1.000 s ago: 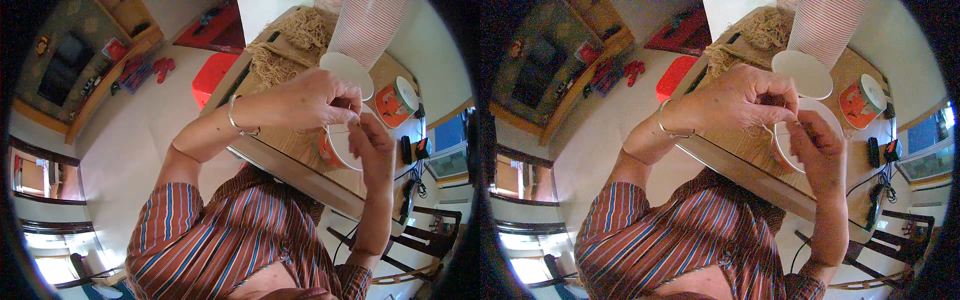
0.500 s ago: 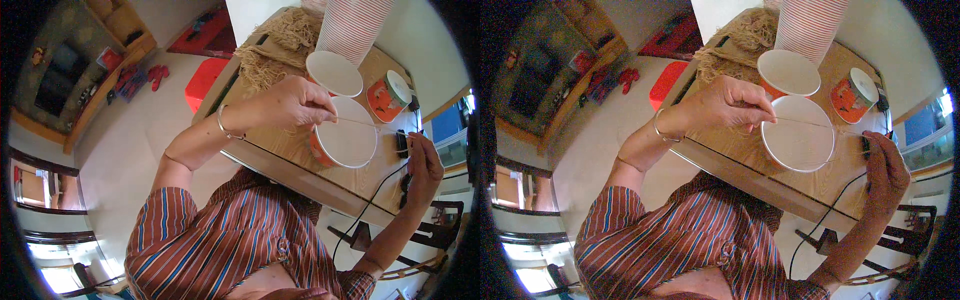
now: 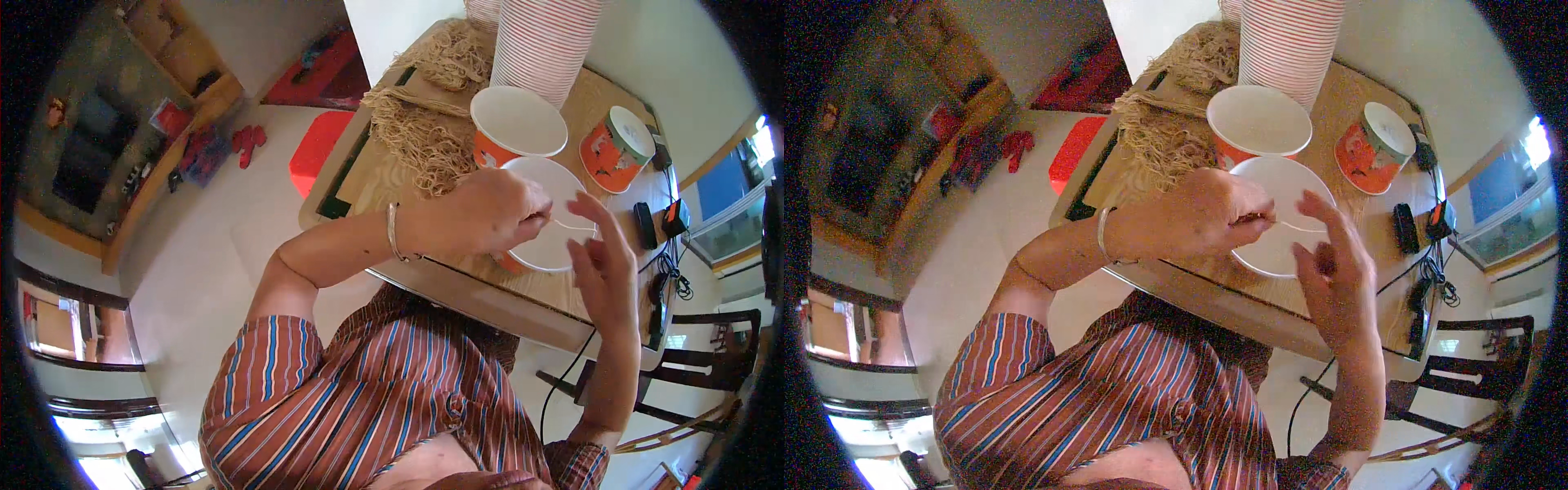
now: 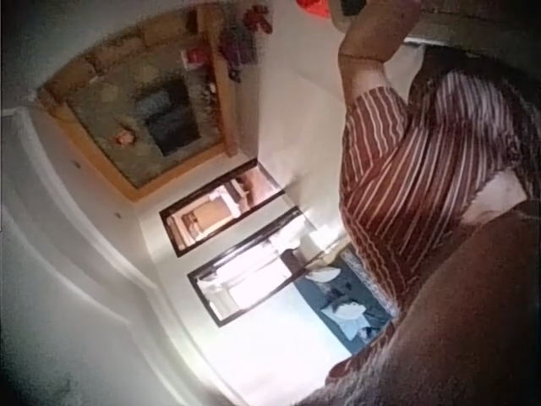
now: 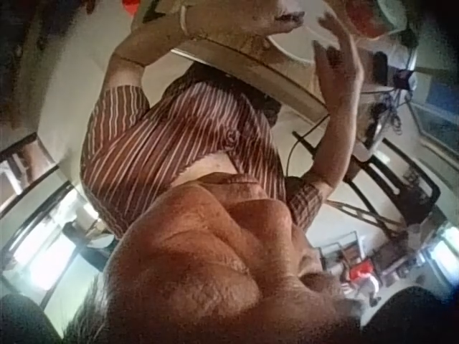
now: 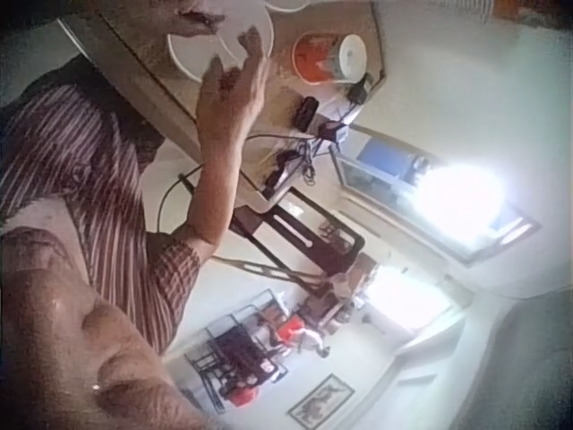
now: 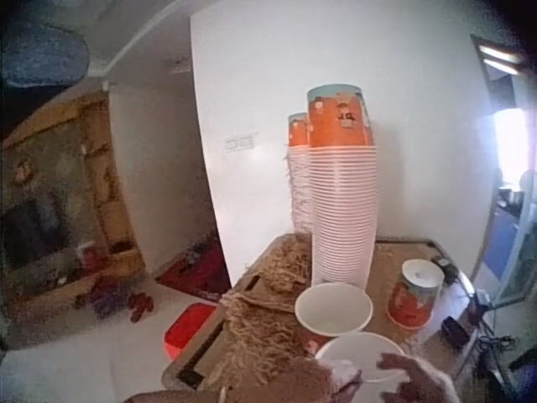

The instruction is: Packaging paper cups by adding decorative filler shreds and attaching string handles.

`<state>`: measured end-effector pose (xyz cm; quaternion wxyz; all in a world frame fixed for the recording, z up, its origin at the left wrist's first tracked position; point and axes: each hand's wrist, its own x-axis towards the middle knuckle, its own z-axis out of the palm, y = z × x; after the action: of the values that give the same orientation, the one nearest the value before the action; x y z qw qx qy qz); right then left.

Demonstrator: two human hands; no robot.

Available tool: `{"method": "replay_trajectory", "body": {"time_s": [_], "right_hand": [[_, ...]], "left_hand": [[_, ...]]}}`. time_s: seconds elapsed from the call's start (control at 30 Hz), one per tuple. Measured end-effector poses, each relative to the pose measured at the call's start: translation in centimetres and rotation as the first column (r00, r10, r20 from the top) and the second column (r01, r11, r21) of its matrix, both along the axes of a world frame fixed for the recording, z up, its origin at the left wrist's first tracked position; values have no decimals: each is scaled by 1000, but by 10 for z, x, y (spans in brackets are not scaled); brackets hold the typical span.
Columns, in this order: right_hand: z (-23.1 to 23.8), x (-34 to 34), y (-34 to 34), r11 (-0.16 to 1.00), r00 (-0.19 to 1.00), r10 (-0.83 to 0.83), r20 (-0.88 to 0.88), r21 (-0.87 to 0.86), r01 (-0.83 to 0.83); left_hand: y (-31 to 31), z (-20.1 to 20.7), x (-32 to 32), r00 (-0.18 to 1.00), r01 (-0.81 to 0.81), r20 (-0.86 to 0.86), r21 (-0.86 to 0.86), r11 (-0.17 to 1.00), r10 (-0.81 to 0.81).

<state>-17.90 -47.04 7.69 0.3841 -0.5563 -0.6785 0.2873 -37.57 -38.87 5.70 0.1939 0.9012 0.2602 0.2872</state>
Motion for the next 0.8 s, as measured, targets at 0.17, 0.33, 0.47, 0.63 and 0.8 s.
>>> {"method": "replay_trajectory", "body": {"time_s": [0.17, 0.33, 0.47, 0.63, 0.8], "right_hand": [[-19, 7, 27, 973, 946, 156, -285, -122, -197], [-29, 1, 36, 982, 914, 70, -399, -133, -133], [-38, 0, 40, 999, 970, -29, -240, 24, 35], [-35, 11, 41, 999, 952, -35, -304, -26, 28], [-28, 23, 42, 998, 916, -43, -399, -49, 25]], "left_hand": [[3, 6, 23, 993, 30, 117, 7, 1000, -30], [17, 5, 19, 997, 23, 77, 21, 1000, -25], [26, 9, 19, 998, 34, 53, -52, 998, -31], [36, 12, 24, 994, 65, 91, -28, 997, -62], [40, 17, 28, 975, 119, 224, -475, 872, -11]]}}
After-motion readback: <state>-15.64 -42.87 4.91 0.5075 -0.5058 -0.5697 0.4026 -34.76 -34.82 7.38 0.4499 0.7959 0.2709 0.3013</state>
